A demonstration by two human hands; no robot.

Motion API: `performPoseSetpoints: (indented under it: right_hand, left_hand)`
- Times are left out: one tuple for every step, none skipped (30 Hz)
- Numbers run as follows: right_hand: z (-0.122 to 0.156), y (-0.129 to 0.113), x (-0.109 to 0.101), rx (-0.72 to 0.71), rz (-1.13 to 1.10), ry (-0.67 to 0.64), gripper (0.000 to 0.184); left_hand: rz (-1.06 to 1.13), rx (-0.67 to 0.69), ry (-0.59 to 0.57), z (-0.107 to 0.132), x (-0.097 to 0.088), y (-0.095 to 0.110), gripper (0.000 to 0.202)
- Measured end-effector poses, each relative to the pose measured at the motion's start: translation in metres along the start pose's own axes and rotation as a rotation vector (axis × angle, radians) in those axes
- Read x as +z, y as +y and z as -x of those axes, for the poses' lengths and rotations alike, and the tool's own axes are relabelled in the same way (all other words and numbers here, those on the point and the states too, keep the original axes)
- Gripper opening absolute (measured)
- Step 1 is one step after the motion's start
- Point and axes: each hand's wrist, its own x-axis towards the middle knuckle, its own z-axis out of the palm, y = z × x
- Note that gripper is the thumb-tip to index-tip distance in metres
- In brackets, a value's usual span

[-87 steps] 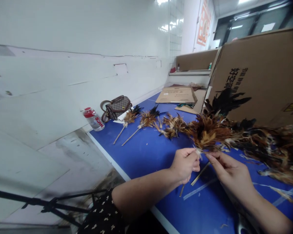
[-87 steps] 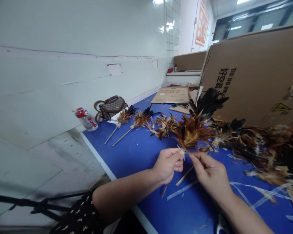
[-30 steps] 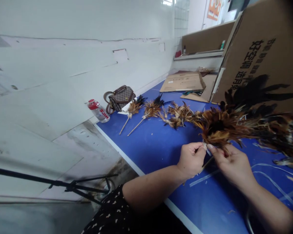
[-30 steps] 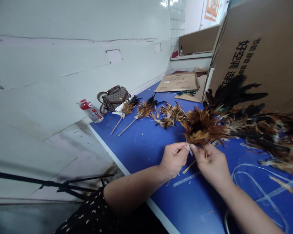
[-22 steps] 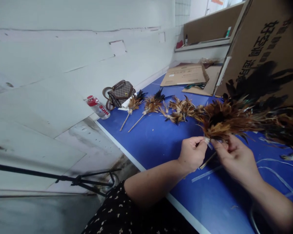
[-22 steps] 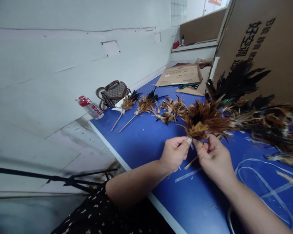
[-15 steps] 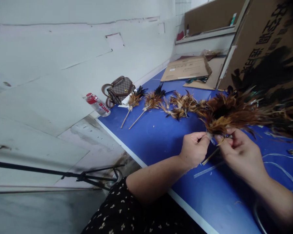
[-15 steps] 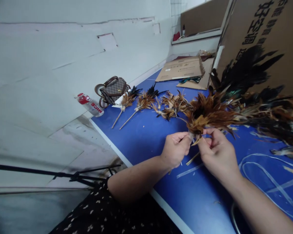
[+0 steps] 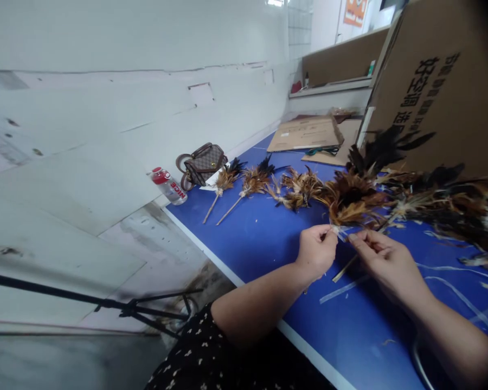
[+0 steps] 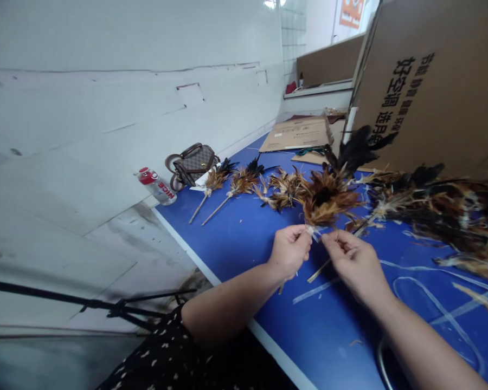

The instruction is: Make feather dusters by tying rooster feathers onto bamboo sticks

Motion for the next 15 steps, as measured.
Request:
performPoseSetpoints:
  right_hand:
    - [0.000,-0.002,0.000,-0.010,0.000,0.009,0.050]
    - [0.001,-0.004,0.000,-0.009,-0.006,0.025,0.049]
    - [0.000,-0.006,0.000,-0.002,-0.014,0.054,0.049]
    - [0.000,-0.008,0.001,0.002,-0.016,0.090,0.050]
    - [0.000,-0.011,0.001,0.012,-0.011,0.123,0.051]
    - [0.000,-0.014,0.002,0.024,0.003,0.154,0.051]
    - [0.000,-0.016,0.002,0.035,0.020,0.180,0.051]
    - [0.001,-0.019,0.002,0.045,0.036,0.199,0.050]
    - [0.001,-0.022,0.002,0.049,0.044,0.217,0.049]
    - [0.001,-0.025,0.002,0.047,0.043,0.235,0.048]
    - [0.002,-0.027,0.002,0.043,0.034,0.251,0.047]
    - [0.002,-0.030,0.002,0.035,0.022,0.266,0.046]
    - [0.002,-0.032,0.002,0.023,0.012,0.278,0.046]
    - [0.003,-0.034,0.002,0.010,0.006,0.286,0.045]
    - [0.003,-0.036,0.002,-0.002,0.007,0.287,0.045]
  left_hand:
    - [-0.050,0.040,0.003,0.000,0.000,-0.001,0.031]
    - [-0.100,0.090,0.004,0.000,0.000,-0.002,0.030]
    - [-0.149,0.150,0.007,0.001,0.001,-0.001,0.030]
    - [-0.201,0.220,0.015,0.002,0.001,0.000,0.030]
    - [-0.261,0.298,0.024,0.003,0.002,0.002,0.030]
    - [-0.323,0.377,0.036,0.005,0.004,0.005,0.030]
    - [-0.384,0.451,0.047,0.006,0.005,0.007,0.030]
    - [-0.437,0.517,0.058,0.008,0.006,0.010,0.030]
    - [-0.479,0.575,0.066,0.009,0.007,0.012,0.030]
    - [-0.507,0.628,0.072,0.009,0.009,0.013,0.029]
    - [-0.525,0.676,0.080,0.010,0.010,0.014,0.028]
    - [-0.539,0.719,0.084,0.011,0.011,0.014,0.025]
    - [-0.554,0.758,0.089,0.011,0.012,0.014,0.023]
    - [-0.572,0.792,0.094,0.011,0.012,0.013,0.023]
    - [-0.597,0.821,0.099,0.011,0.013,0.013,0.023]
